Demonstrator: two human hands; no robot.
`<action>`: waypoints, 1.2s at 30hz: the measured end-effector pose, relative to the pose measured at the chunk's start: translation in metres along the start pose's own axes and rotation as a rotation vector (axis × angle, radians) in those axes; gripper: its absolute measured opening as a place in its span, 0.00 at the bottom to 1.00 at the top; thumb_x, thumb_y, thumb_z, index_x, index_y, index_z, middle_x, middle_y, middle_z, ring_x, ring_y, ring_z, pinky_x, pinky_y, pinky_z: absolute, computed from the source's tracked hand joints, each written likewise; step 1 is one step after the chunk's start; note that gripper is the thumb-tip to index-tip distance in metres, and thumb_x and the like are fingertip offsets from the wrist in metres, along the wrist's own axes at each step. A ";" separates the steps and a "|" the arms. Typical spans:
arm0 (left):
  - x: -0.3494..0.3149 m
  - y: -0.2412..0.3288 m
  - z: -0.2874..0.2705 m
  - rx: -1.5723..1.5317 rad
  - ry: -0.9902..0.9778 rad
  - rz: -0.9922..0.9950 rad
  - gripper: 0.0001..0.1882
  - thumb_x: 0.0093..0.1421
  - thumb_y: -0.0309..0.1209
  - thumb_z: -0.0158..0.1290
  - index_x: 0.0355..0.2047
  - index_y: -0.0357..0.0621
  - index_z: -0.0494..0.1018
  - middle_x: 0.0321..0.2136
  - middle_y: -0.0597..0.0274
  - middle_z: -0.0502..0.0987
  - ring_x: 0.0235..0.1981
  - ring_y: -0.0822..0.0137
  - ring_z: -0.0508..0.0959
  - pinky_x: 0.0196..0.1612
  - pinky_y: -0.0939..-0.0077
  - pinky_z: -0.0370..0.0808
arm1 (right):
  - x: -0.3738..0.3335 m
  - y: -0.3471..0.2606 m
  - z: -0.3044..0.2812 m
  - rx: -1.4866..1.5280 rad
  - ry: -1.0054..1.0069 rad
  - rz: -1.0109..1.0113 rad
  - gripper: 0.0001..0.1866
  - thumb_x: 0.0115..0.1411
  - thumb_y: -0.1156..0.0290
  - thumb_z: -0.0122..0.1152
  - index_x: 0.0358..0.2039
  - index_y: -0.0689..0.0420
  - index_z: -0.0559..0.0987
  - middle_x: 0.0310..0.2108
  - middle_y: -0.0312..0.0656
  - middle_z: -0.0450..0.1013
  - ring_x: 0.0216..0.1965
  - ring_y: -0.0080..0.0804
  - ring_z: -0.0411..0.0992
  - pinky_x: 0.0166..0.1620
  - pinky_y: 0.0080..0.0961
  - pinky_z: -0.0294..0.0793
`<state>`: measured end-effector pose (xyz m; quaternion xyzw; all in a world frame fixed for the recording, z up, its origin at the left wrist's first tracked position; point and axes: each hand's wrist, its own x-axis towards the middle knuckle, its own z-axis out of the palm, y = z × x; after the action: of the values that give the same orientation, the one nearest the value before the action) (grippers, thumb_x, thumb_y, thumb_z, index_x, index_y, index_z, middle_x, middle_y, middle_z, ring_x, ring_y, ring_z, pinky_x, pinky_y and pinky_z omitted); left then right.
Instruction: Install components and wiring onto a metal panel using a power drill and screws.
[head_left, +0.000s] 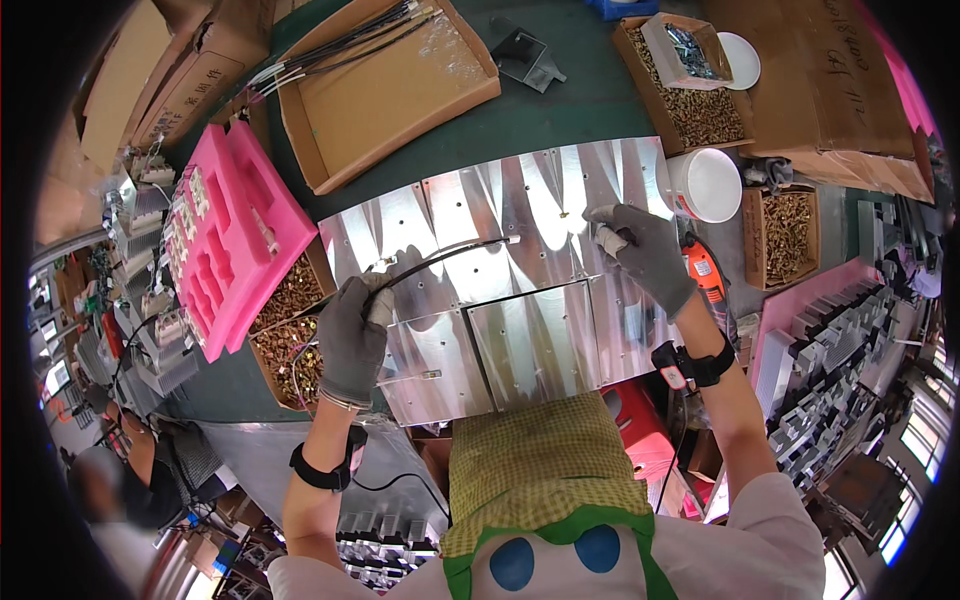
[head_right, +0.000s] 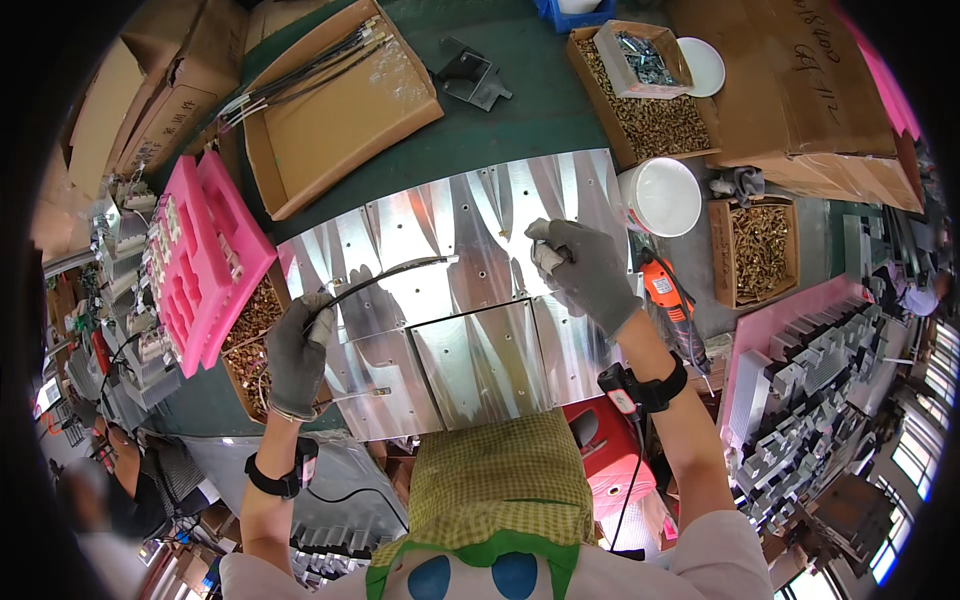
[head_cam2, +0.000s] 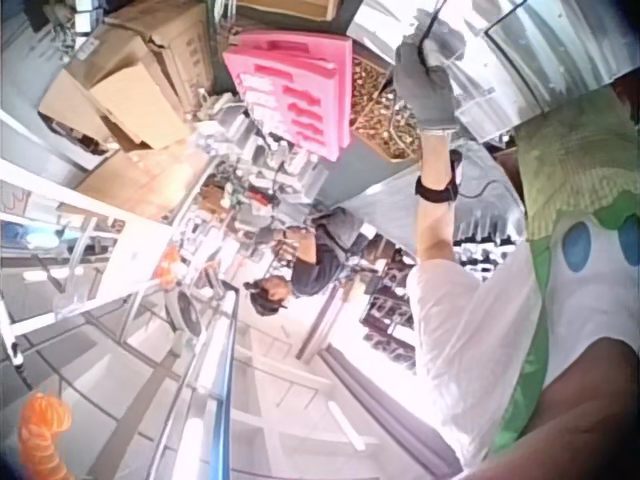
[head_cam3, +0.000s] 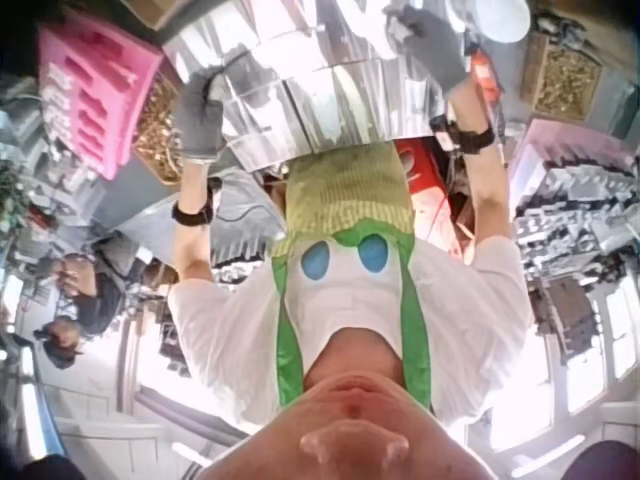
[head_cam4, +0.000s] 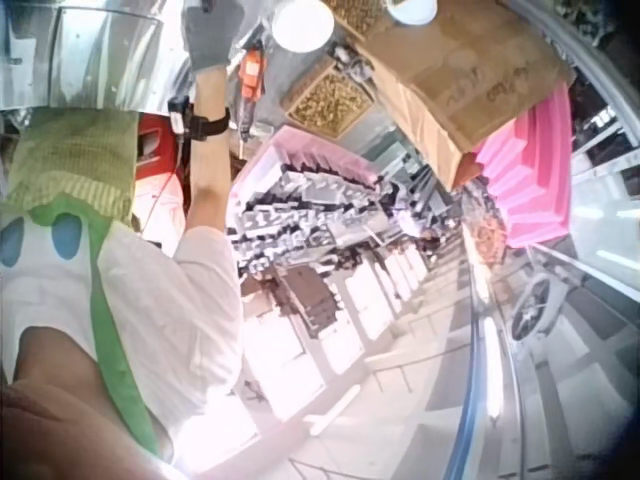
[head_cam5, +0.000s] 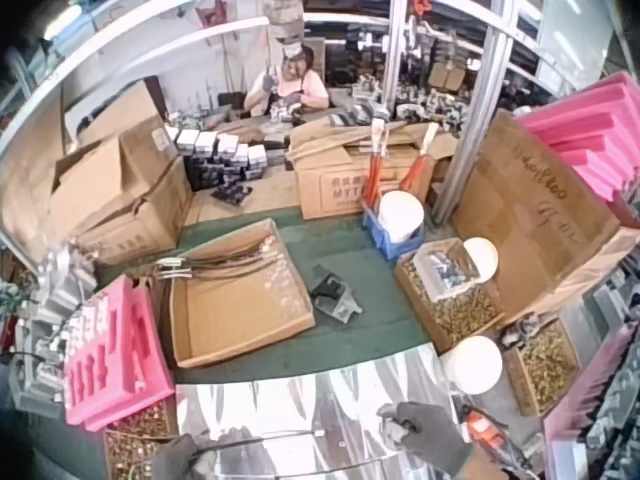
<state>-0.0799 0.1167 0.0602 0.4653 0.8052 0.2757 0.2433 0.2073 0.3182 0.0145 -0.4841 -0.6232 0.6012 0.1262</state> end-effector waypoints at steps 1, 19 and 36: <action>0.002 -0.005 0.003 0.039 0.009 0.003 0.08 0.60 0.29 0.56 0.38 0.38 0.77 0.31 0.51 0.78 0.30 0.54 0.80 0.34 0.68 0.75 | -0.002 0.009 0.001 0.045 0.030 0.003 0.12 0.55 0.76 0.64 0.42 0.62 0.80 0.29 0.46 0.76 0.24 0.27 0.75 0.29 0.23 0.74; 0.027 -0.028 0.005 0.364 0.081 0.453 0.11 0.50 0.27 0.60 0.36 0.44 0.80 0.33 0.62 0.78 0.34 0.57 0.75 0.39 0.64 0.72 | -0.005 0.021 -0.018 -0.511 0.164 -0.340 0.15 0.50 0.66 0.67 0.40 0.50 0.83 0.34 0.38 0.73 0.27 0.34 0.76 0.29 0.29 0.75; 0.043 -0.052 0.007 0.495 0.071 0.576 0.13 0.48 0.25 0.60 0.37 0.46 0.79 0.36 0.62 0.79 0.41 0.55 0.76 0.46 0.60 0.70 | 0.006 0.009 -0.015 -0.766 0.108 -0.614 0.09 0.50 0.72 0.64 0.34 0.52 0.81 0.28 0.39 0.71 0.25 0.37 0.75 0.27 0.32 0.74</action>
<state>-0.1268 0.1347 0.0138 0.7072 0.6917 0.1458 0.0078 0.2195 0.3301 0.0075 -0.3203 -0.9058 0.2381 0.1425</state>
